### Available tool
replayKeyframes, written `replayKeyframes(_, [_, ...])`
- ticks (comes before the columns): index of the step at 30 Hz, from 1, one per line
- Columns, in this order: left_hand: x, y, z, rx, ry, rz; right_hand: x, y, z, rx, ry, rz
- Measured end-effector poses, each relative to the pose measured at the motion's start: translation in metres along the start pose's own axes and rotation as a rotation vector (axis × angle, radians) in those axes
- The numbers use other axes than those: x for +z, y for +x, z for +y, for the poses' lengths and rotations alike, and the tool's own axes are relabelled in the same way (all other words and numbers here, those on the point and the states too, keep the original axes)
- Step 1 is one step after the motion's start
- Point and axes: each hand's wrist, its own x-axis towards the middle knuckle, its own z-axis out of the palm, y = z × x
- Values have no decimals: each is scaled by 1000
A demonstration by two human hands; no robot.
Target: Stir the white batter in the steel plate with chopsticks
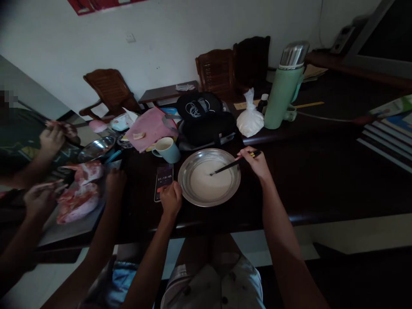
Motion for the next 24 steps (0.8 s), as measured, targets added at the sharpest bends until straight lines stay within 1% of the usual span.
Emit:
replayKeyframes(1, [-1,0,1,-1,0,1,-1,0,0,7,4,-12])
replayKeyframes(5, [-2,1,2,-10,-8,2,4,-1,-1,9,0,-144])
replayKeyframes(6, [-2,1,2,-14,-18,-2,6,-2,-1,2,-7,-154])
replayKeyframes(7, [-2,1,1,-18,-29,-6,6,-2,-2,-4,-12,-140])
replayKeyframes(11, [-2,0,1,-16,-37,-16,2,-1,-1,9,10,-11])
replayKeyframes(13, [-1,0,0,-12,-24,-11,1,-1,-1,20,16,-33])
replayKeyframes(16, [0,0,-1,-10,-12,-12,3,-1,-2,6,-3,-132])
replayKeyframes(17, [1,0,-1,-9,-10,-14,4,-1,-2,-5,-17,-142])
replayKeyframes(18, [1,0,-1,-8,-8,-15,4,-1,-3,-16,-30,-128])
replayKeyframes(22, [0,0,-1,-5,-10,-13,0,0,-3,-5,-14,19])
replayKeyframes(24, [0,0,-1,-4,-18,-12,-1,0,-3,18,10,-10])
